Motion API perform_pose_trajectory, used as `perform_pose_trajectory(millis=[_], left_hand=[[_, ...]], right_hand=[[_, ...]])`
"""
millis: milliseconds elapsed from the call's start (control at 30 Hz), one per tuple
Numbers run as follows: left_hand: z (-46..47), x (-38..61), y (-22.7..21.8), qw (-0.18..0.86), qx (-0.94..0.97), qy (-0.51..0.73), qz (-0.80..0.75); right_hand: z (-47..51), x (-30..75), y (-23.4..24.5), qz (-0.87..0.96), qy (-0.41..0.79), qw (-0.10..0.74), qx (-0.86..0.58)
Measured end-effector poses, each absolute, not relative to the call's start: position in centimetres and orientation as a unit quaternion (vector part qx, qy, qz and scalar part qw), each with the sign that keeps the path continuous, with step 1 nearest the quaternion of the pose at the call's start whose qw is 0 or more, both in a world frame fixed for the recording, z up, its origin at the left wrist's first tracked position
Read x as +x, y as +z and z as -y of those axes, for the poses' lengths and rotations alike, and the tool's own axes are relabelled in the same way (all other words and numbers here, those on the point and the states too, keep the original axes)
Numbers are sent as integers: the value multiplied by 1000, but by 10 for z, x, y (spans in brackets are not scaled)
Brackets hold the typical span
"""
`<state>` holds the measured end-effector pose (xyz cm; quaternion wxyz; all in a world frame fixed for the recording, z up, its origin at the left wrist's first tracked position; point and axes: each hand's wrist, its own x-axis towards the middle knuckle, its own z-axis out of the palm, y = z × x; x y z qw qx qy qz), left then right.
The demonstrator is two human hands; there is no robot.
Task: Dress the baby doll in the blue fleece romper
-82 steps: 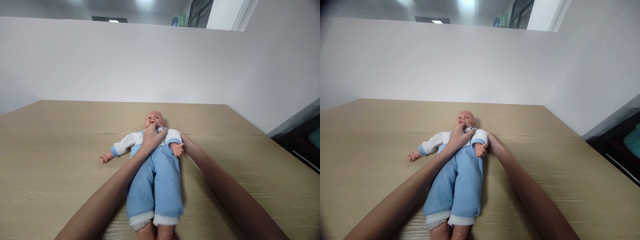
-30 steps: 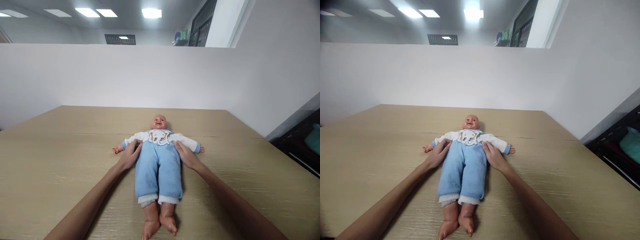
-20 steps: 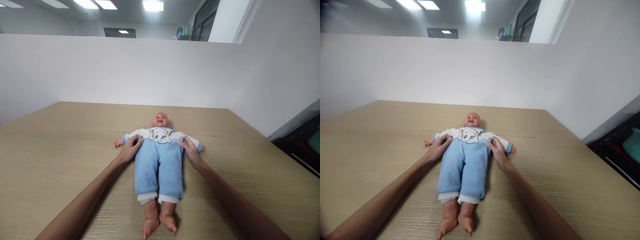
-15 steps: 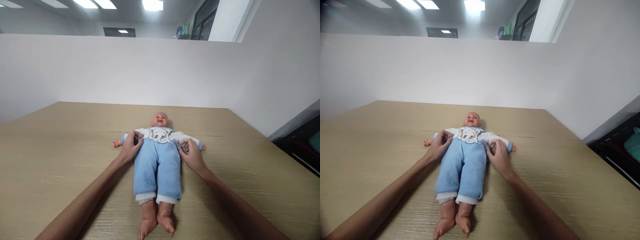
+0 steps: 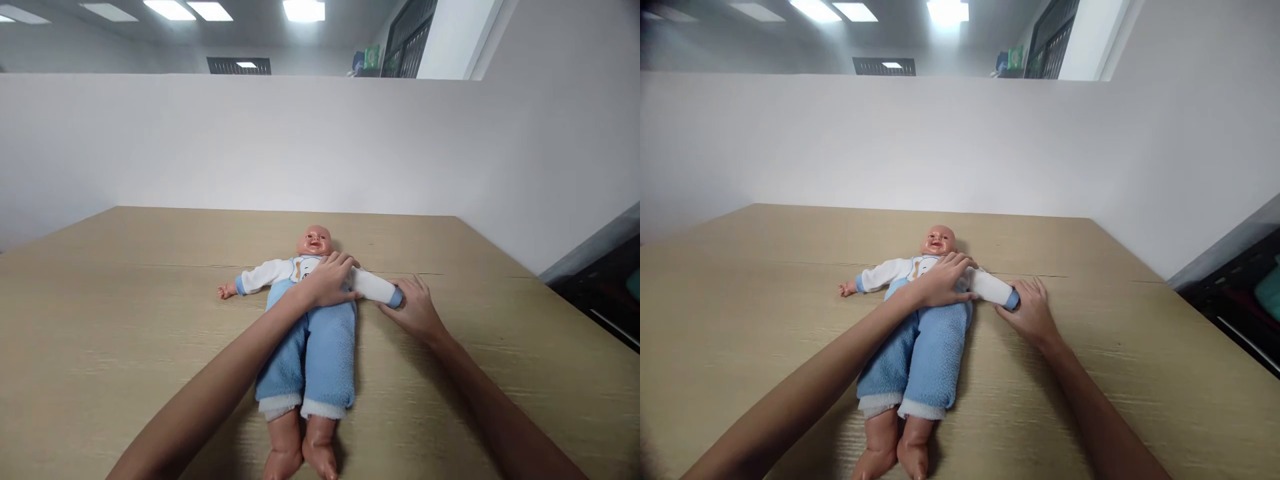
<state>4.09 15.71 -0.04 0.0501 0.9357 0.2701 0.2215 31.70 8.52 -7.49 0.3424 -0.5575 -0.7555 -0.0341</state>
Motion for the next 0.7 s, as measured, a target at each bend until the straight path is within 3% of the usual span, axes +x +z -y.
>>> perform_pose_trajectory(millis=[167, 300, 433, 567, 700], left_hand=[[-170, 56, -8, 6, 948, 147, -282], [-169, 52, -15, 28, 934, 195, -298], [-174, 45, -20, 114, 891, 299, -323], [-182, 33, -20, 269, 815, 414, -302], [-187, 19, -18, 367, 758, 458, -286]], right_hand=[[-63, 286, -50, 671, 146, 480, -546], [-61, 277, -54, 605, 307, 534, -505], [-66, 281, -73, 593, 339, 506, -526], [-68, 273, -84, 662, 327, 430, -520], [-71, 250, -83, 701, 329, 413, -479]])
